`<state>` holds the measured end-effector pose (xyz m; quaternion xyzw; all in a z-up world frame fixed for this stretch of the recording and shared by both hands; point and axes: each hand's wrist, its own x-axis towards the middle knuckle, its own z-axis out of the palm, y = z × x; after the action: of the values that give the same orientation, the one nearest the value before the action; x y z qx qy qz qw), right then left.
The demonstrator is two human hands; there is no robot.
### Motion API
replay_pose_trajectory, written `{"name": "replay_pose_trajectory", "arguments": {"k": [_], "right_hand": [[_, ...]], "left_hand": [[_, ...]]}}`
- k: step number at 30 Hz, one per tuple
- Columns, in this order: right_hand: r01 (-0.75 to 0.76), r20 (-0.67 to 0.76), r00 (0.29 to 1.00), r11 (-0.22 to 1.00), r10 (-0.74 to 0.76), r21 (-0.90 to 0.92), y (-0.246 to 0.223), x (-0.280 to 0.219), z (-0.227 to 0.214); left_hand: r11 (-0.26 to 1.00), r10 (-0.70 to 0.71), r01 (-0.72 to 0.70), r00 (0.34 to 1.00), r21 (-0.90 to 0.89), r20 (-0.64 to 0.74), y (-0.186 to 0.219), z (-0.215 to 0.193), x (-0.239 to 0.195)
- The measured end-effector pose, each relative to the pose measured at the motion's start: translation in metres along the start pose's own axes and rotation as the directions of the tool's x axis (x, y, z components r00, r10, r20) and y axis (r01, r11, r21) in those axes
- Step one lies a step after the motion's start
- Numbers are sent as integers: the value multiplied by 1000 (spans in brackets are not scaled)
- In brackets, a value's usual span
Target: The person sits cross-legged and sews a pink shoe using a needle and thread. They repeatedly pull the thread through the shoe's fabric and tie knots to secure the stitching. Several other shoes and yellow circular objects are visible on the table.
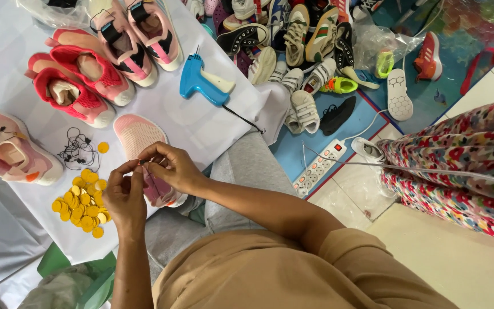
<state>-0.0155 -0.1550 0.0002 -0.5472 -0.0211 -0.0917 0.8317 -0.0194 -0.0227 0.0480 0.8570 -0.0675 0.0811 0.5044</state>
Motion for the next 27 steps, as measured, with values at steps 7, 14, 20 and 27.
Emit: {"name": "replay_pose_trajectory", "arguments": {"k": [7, 14, 20, 27], "right_hand": [[12, 17, 1000, 1000, -12, -17, -4, -3, 1], [36, 73, 997, 992, -27, -121, -12, -8, 11], [58, 120, 992, 969, -30, -239, -14, -5, 20], [57, 71, 997, 957, -38, -286, -17, 8, 17]], "left_hand": [[1000, 13, -13, 1000, -6, -12, 5, 2, 1], [991, -125, 124, 992, -56, -28, -16, -12, -3], [972, -169, 155, 983, -176, -65, -14, -19, -5], [934, -168, 110, 975, -339, -144, -22, -29, -3]]}}
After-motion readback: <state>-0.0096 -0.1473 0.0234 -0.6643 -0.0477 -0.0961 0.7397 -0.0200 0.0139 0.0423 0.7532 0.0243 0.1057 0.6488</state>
